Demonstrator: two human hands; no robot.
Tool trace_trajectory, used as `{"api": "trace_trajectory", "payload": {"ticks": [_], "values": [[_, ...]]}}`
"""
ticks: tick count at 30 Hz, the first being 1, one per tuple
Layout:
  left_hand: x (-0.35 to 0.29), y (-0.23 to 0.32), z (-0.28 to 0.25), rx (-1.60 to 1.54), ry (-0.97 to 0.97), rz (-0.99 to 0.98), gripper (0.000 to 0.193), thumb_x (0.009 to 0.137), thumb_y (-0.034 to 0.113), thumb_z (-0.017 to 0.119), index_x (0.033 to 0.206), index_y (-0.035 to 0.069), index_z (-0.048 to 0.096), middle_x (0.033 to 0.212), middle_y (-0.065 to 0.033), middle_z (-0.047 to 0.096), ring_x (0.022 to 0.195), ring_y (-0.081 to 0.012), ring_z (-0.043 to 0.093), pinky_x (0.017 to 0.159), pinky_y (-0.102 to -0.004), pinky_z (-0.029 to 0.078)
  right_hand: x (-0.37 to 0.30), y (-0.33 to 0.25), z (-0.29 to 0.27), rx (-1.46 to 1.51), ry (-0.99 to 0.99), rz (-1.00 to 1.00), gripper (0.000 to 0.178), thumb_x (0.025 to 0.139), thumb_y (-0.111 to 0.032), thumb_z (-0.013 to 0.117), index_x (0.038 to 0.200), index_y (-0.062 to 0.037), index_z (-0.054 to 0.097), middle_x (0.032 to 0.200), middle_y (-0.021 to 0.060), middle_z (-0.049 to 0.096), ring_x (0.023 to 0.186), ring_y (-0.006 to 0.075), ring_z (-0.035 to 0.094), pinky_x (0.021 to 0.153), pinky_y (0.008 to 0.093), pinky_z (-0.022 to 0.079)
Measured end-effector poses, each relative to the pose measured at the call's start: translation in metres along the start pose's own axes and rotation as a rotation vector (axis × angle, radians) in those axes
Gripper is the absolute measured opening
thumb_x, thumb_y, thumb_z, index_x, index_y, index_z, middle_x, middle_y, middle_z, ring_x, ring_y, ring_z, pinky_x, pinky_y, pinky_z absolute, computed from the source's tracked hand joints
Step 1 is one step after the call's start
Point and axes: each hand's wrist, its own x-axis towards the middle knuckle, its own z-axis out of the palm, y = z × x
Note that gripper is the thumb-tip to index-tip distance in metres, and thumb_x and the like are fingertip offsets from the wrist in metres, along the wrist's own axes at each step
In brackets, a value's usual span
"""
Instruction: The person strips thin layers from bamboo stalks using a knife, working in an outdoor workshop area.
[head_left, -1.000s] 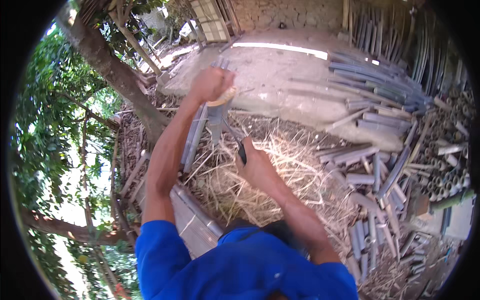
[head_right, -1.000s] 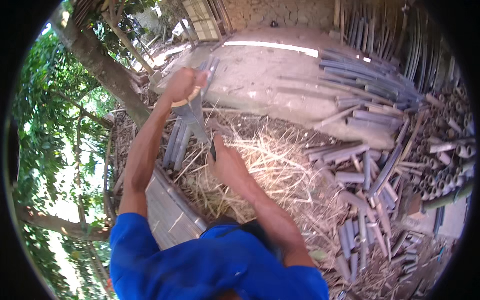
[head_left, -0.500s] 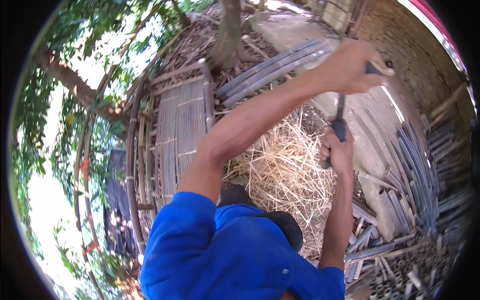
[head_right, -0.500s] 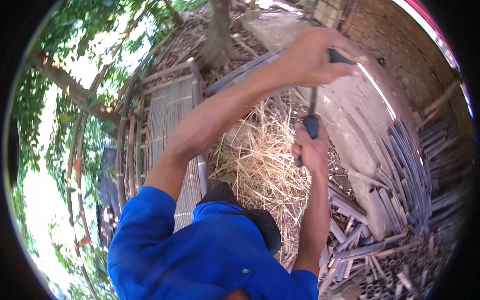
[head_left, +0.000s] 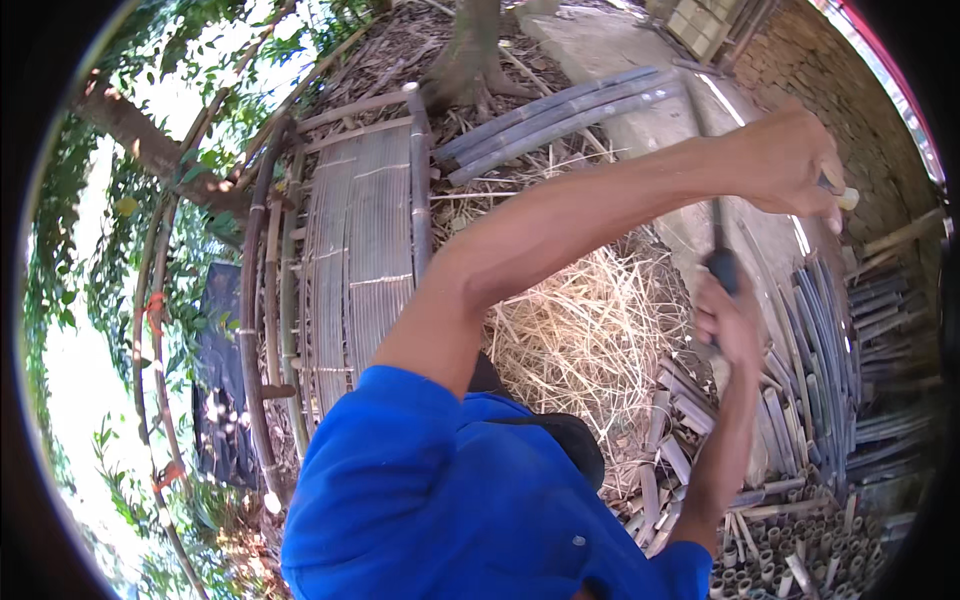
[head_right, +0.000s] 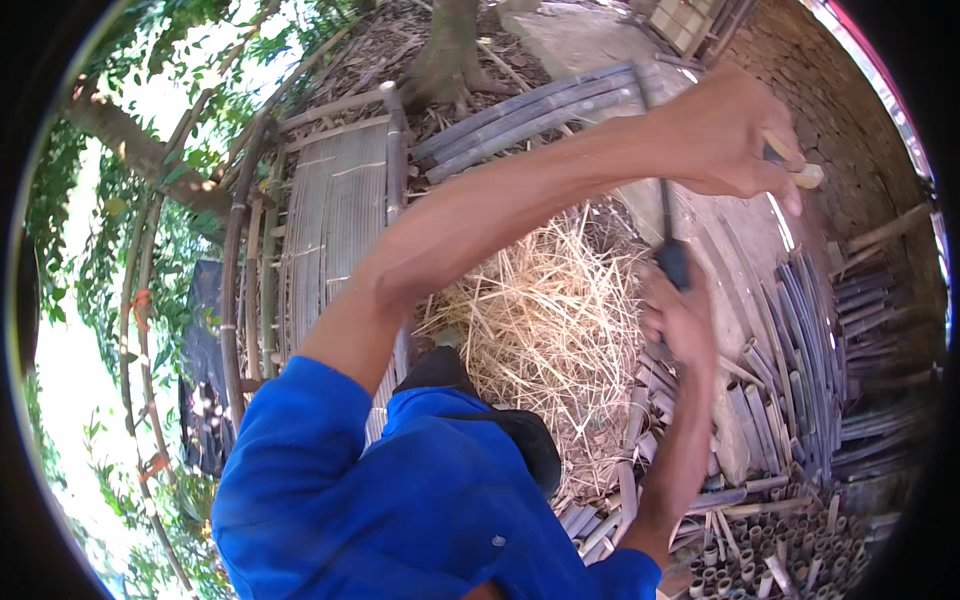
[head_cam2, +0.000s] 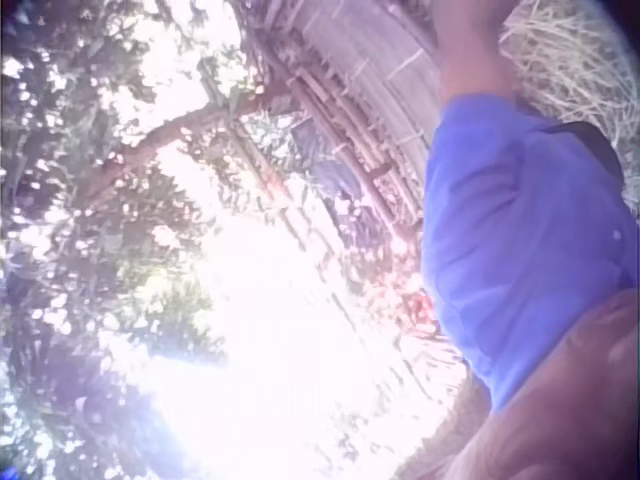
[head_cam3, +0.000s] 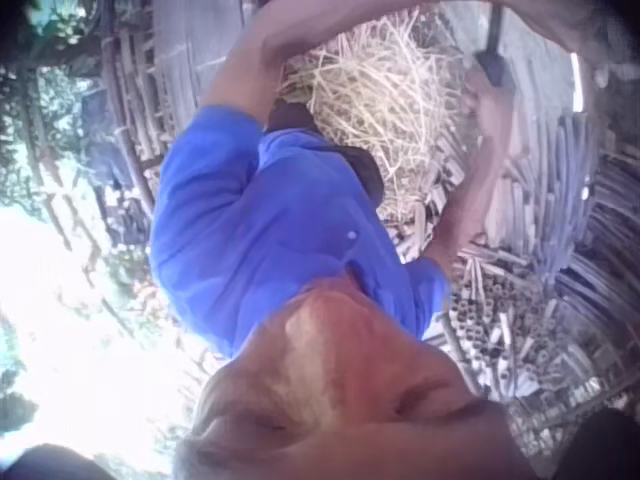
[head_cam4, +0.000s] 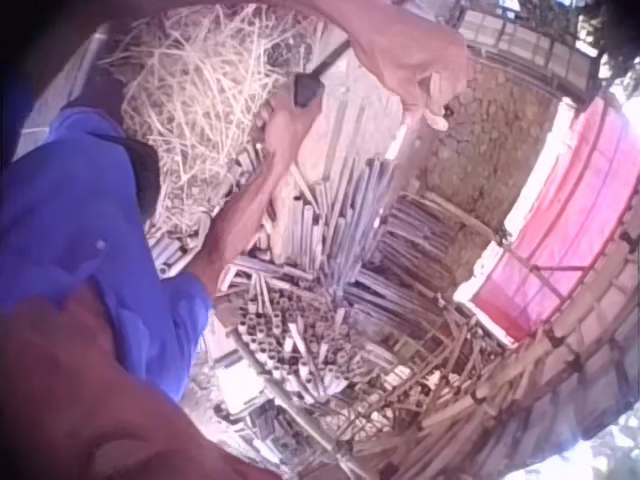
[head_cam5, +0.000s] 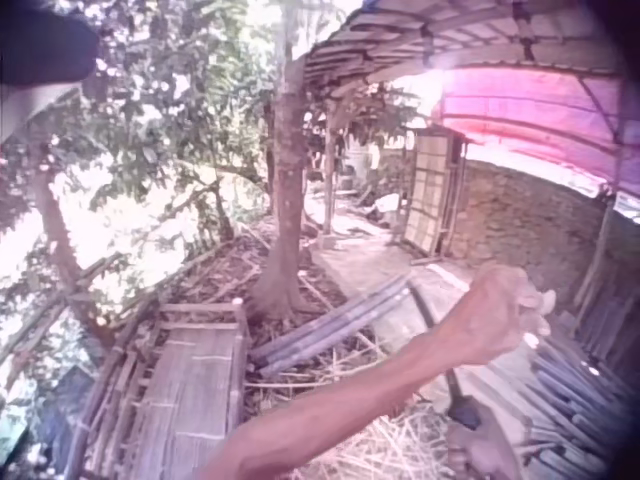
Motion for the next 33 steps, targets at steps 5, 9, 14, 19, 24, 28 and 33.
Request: {"api": "trace_trajectory", "payload": {"ticks": [5, 9, 14, 19, 24, 28, 33], "values": [[-0.01, 0.011, -0.027, -0.012, 0.111, 0.01, 0.033, 0.078, 0.033, 0.085, 0.094, 0.004, 0.08, 0.085, -0.011, 0.074, 0.072, -0.0194, 0.067, 0.068, -0.033, 0.053, 0.108, 0.077, 0.027, -0.368, -0.024, 0.03, 0.031, 0.089, -0.02, 0.066, 0.111, 0.0019, 0.058, 0.062, 0.004, 0.057, 0.044, 0.0131, 0.053, 0.043, 0.0325, 0.043], [-0.011, 0.022, -0.074, 0.092, 0.168, 0.07, 0.021, 0.085, 0.022, 0.083, 0.093, 0.003, 0.08, 0.082, -0.0124, 0.077, 0.064, -0.02, 0.069, 0.06, -0.0362, 0.054, 0.13, 0.084, 0.059, -0.612, 0.183, -0.209, 0.04, 0.086, -0.021, 0.066, 0.118, 0.0012, 0.056, 0.083, 0.0239, 0.068, 0.074, 0.0361, 0.071, 0.067, 0.0459, 0.056], [-0.004, 0.027, -0.079, 0.094, 0.35, -0.109, 0.021, 0.08, 0.017, 0.088, 0.098, 0.006, 0.081, 0.088, -0.0106, 0.079, 0.067, -0.0113, 0.069, 0.06, -0.0269, 0.055, 0.156, 0.079, 0.05, -0.836, 0.197, -0.258, 0.046, 0.087, -0.021, 0.066, 0.125, 0.0005, 0.053, 0.088, 0.0316, 0.069, 0.081, 0.0477, 0.07, 0.071, 0.0528, 0.056], [-0.008, 0.015, -0.091, 0.003, 0.426, -0.069, 0.017, 0.08, 0.015, 0.087, 0.094, 0.006, 0.082, 0.087, -0.0108, 0.079, 0.068, -0.011, 0.07, 0.061, -0.0253, 0.055, 0.163, 0.082, 0.062, -0.872, 0.211, -0.304, 0.047, 0.088, -0.02, 0.066, 0.127, 0.0007, 0.049, 0.093, 0.0342, 0.068, 0.076, 0.046, 0.07, 0.068, 0.0514, 0.056], [-0.019, 0.029, -0.11, 0.11, 0.227, -0.079, 0.015, 0.08, 0.012, 0.087, 0.091, 0.004, 0.082, 0.082, -0.01, 0.078, 0.064, -0.0092, 0.066, 0.056, -0.0242, 0.05, 0.178, 0.081, 0.071, -0.232, -0.19, 0.172, 0.038, 0.084, -0.018, 0.066, 0.116, 0.0014, 0.058, 0.089, 0.0253, 0.069, 0.08, 0.0406, 0.069, 0.073, 0.0479, 0.054], [-0.015, 0.022, -0.103, 0.128, 0.225, -0.094, 0.014, 0.08, 0.01, 0.087, 0.092, 0.004, 0.082, 0.081, -0.0095, 0.078, 0.063, -0.0081, 0.064, 0.055, -0.025, 0.049, 0.208, 0.117, 0.069, -0.663, 0.039, -0.167, 0.051, 0.082, -0.023, 0.071, 0.123, 0.0051, 0.059, 0.096, 0.026, 0.07, 0.087, 0.0377, 0.07, 0.079, 0.0438, 0.055], [-0.014, 0.01, -0.081, 0.203, 0.561, 0.045, 0.022, 0.077, 0.012, 0.088, 0.096, 0.004, 0.081, 0.087, -0.0153, 0.078, 0.068, -0.0191, 0.072, 0.061, -0.0312, 0.054, 0.222, 0.118, 0.053, -0.947, 0.091, -0.153, 0.05, 0.084, -0.017, 0.064, 0.128, 0.0023, 0.051, 0.097, 0.0317, 0.07, 0.094, 0.0451, 0.071, 0.083, 0.0521, 0.056]]}}
